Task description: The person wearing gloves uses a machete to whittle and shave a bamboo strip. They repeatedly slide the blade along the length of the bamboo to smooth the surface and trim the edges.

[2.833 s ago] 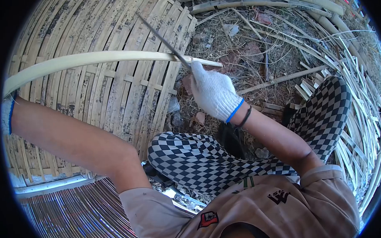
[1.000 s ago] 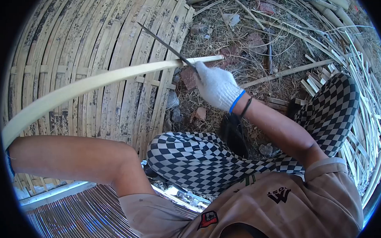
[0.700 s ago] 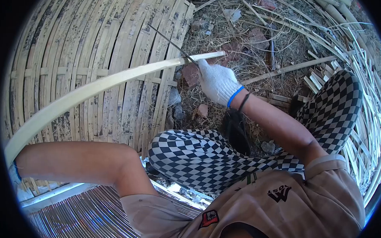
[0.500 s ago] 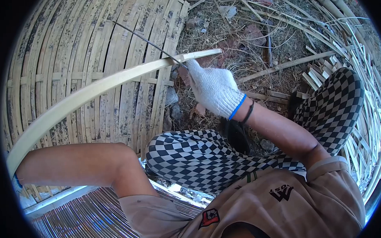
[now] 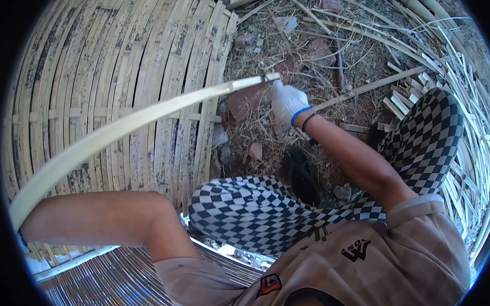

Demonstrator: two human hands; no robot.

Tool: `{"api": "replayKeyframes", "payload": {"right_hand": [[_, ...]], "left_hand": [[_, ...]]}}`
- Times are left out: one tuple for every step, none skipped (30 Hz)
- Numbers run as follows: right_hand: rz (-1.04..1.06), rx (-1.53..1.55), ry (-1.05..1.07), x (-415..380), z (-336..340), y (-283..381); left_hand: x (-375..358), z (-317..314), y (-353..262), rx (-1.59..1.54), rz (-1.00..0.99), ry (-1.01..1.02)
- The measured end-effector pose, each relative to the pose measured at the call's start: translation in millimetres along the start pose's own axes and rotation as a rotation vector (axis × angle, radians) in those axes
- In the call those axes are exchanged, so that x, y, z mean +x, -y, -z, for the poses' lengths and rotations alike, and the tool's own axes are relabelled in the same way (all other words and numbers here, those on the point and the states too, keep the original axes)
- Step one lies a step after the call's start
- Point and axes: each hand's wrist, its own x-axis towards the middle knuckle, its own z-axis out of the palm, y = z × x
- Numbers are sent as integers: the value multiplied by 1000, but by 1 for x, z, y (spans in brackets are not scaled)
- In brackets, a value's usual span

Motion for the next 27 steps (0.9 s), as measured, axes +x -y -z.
{"api": "replayKeyframes", "payload": {"right_hand": [[46,37,-70,-6,-4,1],[95,57,-86,-15,1,10],[152,79,-118,-17,6,17],[278,128,-229,-14,0,15],[250,118,-207,-11,-6,13],[225,109,-185,-3,-12,5],[198,100,-162,3,-18,-3],[91,42,-96,15,-36,-22],[17,55,-98,33,-62,-46],[-21,52,-72,35,-54,-43],[-62,48,-50,36,-40,-38],[-21,48,-66,32,-32,-34],[18,53,-73,23,-28,-28],[62,59,-88,22,-28,-25],[40,65,-75,23,-32,-28],[20,72,-62,22,-38,-34],[2,78,-50,23,-49,-44],[-82,73,-61,33,-68,-60],[-78,62,-64,41,-75,-68],[-79,51,-69,45,-72,-67],[-80,36,-75,48,-68,-69],[-90,55,-82,46,-68,-69],[-71,56,-68,36,-58,-62],[-48,60,-58,28,-51,-55],[-21,66,-44,23,-47,-48],[-21,31,-40,24,-61,-61],[-156,-59,29,31,-71,-76]], "left_hand": [[-3,3,6,-38,-28,16],[-4,7,11,-84,-34,13],[-2,11,14,-125,-47,25],[1,15,9,-75,33,19],[3,17,11,-99,57,40],[6,16,11,-87,56,46],[7,16,12,-85,59,44],[6,16,12,-81,54,39],[3,17,12,-80,45,30],[3,19,13,-83,38,31],[2,19,14,-92,28,38],[0,21,13,-104,14,38],[0,24,13,-114,11,33],[0,24,14,-114,9,34],[1,25,14,-111,11,33],[2,25,14,-109,15,34],[3,24,13,-106,18,35],[3,25,13,-105,18,33],[2,26,14,-107,17,29],[1,28,15,-113,15,27],[0,29,14,-120,8,28],[-1,32,12,-133,-1,23],[-1,34,11,-146,-7,18],[-1,36,10,-152,-17,16],[2,37,8,-155,-15,16],[3,36,7,-159,-10,15],[5,40,4,-168,-10,13]]}}
